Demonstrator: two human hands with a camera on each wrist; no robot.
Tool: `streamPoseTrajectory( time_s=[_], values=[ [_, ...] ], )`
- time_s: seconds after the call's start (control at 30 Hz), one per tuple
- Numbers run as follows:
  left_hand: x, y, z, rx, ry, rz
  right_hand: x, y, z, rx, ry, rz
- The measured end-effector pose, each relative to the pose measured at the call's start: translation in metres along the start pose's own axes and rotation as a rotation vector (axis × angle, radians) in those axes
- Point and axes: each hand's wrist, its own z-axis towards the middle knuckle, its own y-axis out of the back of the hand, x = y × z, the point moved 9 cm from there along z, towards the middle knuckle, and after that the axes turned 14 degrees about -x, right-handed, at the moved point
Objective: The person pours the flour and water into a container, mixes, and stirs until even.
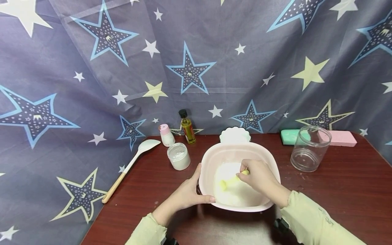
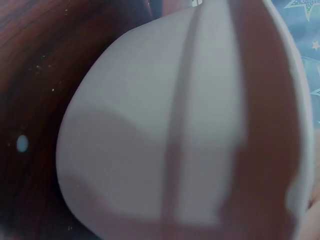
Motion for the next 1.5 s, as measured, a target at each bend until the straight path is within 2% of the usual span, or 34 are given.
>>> streamPoseTrajectory(
  time_s=[0.3,0.67,1.07,1.33,1.5],
  values=[
    [-0.001,-0.001,-0.001,-0.008,0.001,0.008,-0.009,0.002,0.008,-0.019,-0.064,-0.084],
    [-0.002,0.0,0.0,-0.012,-0.002,-0.012,-0.035,0.024,0.008,-0.005,-0.17,-0.203],
    [0.0,0.0,-0.001,-0.014,-0.002,-0.009,-0.044,0.048,0.004,0.026,-0.13,-0.226],
    [0.002,-0.001,0.0,-0.013,0.011,0.007,-0.042,0.062,0.003,0.029,-0.077,-0.255],
    [0.002,0.0,0.0,-0.012,0.014,0.01,-0.041,0.067,0.002,0.061,-0.065,-0.246]
  ],
)
